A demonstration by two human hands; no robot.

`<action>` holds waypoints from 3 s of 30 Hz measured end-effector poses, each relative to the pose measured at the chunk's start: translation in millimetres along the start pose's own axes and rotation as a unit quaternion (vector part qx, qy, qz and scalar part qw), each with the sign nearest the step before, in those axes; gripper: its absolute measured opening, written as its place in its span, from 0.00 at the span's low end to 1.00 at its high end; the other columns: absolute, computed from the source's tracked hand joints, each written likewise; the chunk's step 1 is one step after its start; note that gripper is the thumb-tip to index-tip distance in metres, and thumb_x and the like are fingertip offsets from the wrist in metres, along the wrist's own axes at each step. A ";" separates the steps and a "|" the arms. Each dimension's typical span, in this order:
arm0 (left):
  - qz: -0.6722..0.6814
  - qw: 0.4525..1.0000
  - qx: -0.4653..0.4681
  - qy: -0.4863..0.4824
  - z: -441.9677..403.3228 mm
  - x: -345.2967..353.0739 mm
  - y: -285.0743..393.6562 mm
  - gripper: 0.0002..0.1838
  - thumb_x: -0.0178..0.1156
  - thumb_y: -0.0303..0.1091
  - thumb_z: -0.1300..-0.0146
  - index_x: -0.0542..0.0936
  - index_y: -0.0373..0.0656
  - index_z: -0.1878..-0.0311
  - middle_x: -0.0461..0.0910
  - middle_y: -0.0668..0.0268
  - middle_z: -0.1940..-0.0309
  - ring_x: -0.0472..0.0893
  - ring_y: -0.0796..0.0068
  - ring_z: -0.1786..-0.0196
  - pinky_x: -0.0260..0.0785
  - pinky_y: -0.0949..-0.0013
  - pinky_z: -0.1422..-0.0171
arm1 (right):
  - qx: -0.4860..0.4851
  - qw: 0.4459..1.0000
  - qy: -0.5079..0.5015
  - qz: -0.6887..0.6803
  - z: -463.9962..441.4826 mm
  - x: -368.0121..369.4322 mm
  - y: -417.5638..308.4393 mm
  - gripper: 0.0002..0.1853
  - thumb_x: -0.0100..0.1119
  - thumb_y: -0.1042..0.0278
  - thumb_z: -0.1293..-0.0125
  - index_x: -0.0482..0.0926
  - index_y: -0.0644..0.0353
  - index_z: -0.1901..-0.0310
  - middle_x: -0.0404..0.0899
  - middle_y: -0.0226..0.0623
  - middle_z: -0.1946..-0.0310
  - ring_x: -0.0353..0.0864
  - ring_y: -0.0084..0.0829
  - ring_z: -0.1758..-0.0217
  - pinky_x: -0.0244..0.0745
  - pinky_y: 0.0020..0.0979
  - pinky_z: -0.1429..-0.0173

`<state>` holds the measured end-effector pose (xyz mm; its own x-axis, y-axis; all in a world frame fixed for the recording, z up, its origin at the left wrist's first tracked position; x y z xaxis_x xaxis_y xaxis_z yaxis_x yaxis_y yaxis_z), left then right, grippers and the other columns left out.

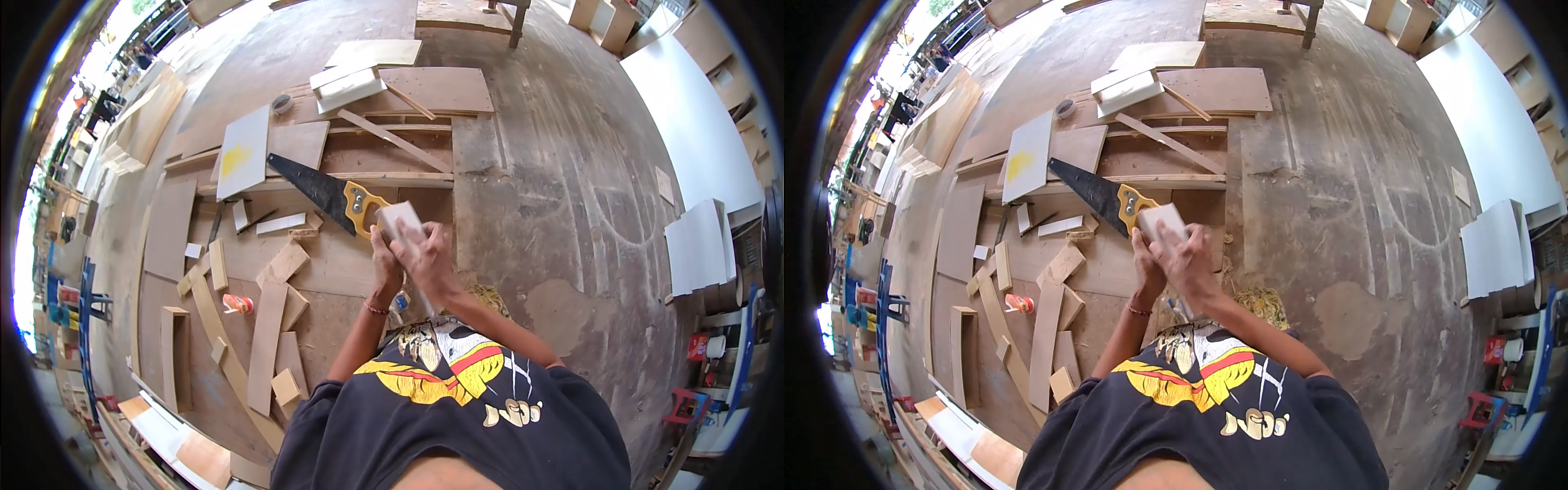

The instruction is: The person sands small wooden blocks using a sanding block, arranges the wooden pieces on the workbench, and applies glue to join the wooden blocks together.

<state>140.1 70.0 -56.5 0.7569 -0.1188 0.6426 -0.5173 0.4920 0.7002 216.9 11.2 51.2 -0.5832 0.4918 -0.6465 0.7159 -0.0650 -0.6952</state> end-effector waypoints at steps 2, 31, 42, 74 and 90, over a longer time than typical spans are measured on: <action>-0.010 0.998 0.008 -0.058 0.7 4.3 8.4 0.35 0.29 0.62 0.32 0.67 0.39 0.41 0.75 0.59 0.53 0.77 0.67 0.52 0.71 0.66 0.46 | -0.016 1.000 -0.018 -0.002 9.0 5.4 -8.3 0.24 0.60 0.52 0.42 0.76 0.50 0.44 0.68 0.49 0.57 0.68 0.43 0.54 0.68 0.38 0.49; -0.097 0.995 0.037 -0.010 8.7 3.9 5.1 0.32 0.29 0.58 0.29 0.68 0.39 0.44 0.75 0.65 0.55 0.76 0.75 0.55 0.71 0.70 0.48 | 0.042 0.998 0.006 -0.045 -21.9 -2.9 21.6 0.24 0.58 0.55 0.40 0.74 0.52 0.42 0.68 0.48 0.57 0.67 0.42 0.53 0.66 0.36 0.46; -0.137 0.982 0.107 -0.070 19.9 28.7 34.8 0.33 0.29 0.58 0.29 0.69 0.36 0.45 0.74 0.63 0.55 0.75 0.74 0.54 0.68 0.71 0.48 | 0.041 0.990 0.004 -0.136 -24.7 -5.2 13.3 0.25 0.56 0.53 0.38 0.73 0.53 0.41 0.67 0.47 0.57 0.68 0.41 0.53 0.66 0.36 0.46; -0.506 0.774 0.381 -0.021 55.2 60.0 97.6 0.30 0.42 0.42 0.36 0.60 0.24 0.40 0.65 0.43 0.53 0.66 0.51 0.50 0.57 0.58 0.41 | 0.067 0.856 -0.062 -0.509 -3.4 4.1 -13.1 0.25 0.50 0.63 0.30 0.62 0.66 0.36 0.73 0.33 0.49 0.72 0.18 0.51 0.69 0.20 0.48; -0.564 0.720 0.390 -0.108 72.9 83.4 79.7 0.35 0.45 0.48 0.37 0.58 0.25 0.38 0.62 0.44 0.51 0.63 0.50 0.46 0.54 0.56 0.37 | 0.126 0.816 -0.050 -0.562 -23.0 1.9 15.8 0.23 0.51 0.64 0.31 0.65 0.62 0.37 0.76 0.27 0.60 0.72 0.12 0.62 0.70 0.14 0.58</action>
<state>132.9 36.4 75.6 0.8354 -0.2362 -0.4962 0.2470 -0.6452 0.7230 236.0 31.1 46.2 -0.8546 0.2904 0.4305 -0.3875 0.1951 -0.9010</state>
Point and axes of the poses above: each hand's wrist, its own z-axis away from the middle knuckle, its own x-axis out of the palm, y = z × x, the point moved 10 cm from there along -z, towards the middle knuckle
